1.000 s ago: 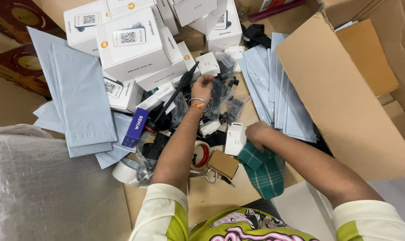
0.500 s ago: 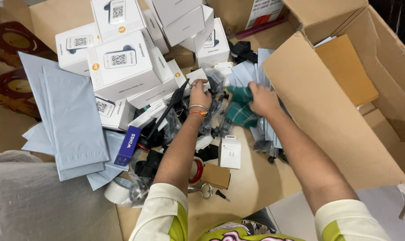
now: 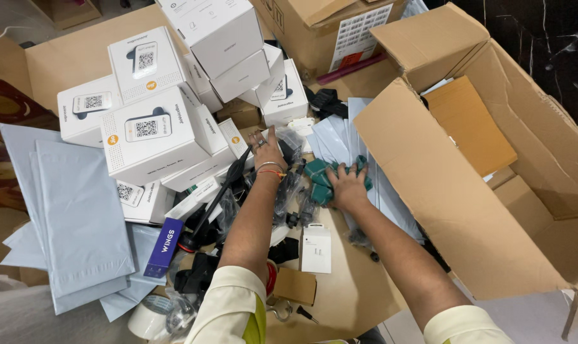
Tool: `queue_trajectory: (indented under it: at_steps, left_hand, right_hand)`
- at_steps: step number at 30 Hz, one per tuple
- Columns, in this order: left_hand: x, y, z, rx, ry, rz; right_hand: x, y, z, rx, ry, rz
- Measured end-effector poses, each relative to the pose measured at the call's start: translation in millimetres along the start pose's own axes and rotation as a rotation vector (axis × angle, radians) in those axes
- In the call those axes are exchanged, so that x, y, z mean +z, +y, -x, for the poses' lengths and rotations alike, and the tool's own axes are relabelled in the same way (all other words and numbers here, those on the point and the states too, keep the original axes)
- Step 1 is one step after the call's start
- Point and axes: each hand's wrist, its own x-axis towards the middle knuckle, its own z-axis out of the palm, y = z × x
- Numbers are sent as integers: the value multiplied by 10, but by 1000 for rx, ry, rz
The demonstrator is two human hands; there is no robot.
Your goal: The person sorts through a pile of electronic accessories and packaging materials on the floor. They pick up items such as black straps, white boxes, and green cloths, then place them into a large cardboard box. The person also handles light blue padded envelopes and small plastic-wrapped components during the process.
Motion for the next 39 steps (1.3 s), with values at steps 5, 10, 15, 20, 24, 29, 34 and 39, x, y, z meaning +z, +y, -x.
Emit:
queue_trajectory:
  at_steps: [5,10,15,20,24,29,34,39]
  left_hand:
    - [236,-61,-260,-54,-71,-75]
    - [277,-173,-219,147,167,-36]
    - [118,-83,-7,167,365,297]
    - [273,371,399,10,452,956]
    - [342,283,613,141,436,974]
    - [616,-113,394,105,190,1249]
    - [750,-14,343,-117,295,968]
    - [398,-69,421,-298,398,907]
  right_hand:
    - [296,202,-194,-19,280,-182]
    - [236,319,-263,126,470,-518]
    - [94,-17,-271,151,754,-1017]
    - [0,-494,-410,-183,1001,-1204]
    - [15,-492,-631,134,836,-1435]
    - [-70,-125,-563,-79,-77,-2234]
    - [-63,-98,-526,-177,-354,-2338]
    - [-50,-172,-490,-98,-98,-2069]
